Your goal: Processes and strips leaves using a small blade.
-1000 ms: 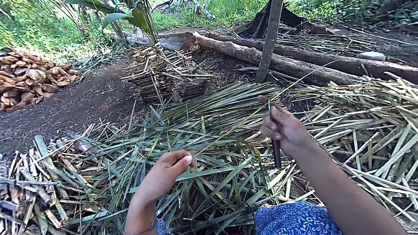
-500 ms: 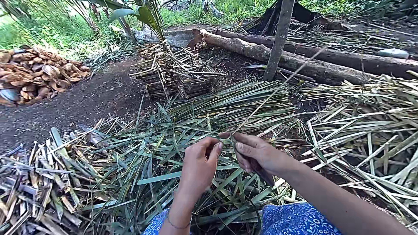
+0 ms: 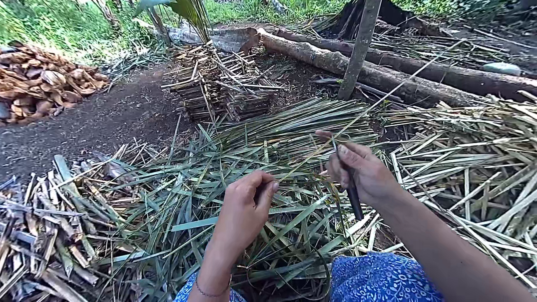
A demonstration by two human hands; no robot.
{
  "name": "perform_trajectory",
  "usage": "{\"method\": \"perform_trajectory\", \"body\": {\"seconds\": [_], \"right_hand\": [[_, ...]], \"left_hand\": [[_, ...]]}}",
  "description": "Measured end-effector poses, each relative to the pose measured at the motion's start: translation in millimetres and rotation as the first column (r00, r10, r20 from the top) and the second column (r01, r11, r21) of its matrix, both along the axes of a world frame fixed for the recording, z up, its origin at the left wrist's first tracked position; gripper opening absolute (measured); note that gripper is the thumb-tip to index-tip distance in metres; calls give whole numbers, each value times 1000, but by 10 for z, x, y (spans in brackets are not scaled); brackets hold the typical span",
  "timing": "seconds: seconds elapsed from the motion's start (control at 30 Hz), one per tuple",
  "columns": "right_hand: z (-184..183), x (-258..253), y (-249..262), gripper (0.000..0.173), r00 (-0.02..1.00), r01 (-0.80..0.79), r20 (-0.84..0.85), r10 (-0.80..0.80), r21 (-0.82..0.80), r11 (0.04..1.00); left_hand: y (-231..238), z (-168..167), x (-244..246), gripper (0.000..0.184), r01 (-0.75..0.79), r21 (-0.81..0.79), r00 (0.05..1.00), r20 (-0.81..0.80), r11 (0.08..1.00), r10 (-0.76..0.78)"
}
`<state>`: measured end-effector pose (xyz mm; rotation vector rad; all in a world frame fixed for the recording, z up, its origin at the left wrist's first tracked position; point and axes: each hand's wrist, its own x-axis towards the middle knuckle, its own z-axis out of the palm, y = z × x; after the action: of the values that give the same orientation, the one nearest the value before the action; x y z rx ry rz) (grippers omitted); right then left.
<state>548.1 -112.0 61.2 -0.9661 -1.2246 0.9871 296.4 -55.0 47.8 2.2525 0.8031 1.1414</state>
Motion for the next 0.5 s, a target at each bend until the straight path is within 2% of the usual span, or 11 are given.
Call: {"method": "perform_trajectory", "body": {"seconds": [0.2, 0.33, 0.4, 0.5], "right_hand": [[86, 291, -7, 42, 980, 173, -114, -166, 52, 984], [84, 453, -28, 42, 955, 256, -172, -241, 66, 964], [71, 402, -35, 41, 958, 259, -141, -249, 60, 964], [20, 163, -42, 41, 986, 167, -9, -167, 47, 985]], "left_hand": [[187, 51, -356, 16, 3, -78, 997, -81, 997, -9], [281, 31, -560, 16, -25, -200, 986, -165, 979, -8], [265, 22, -506, 21, -12, -224, 981, -193, 974, -32], [132, 45, -250, 23, 32, -238, 991, -122, 971, -63]]}}
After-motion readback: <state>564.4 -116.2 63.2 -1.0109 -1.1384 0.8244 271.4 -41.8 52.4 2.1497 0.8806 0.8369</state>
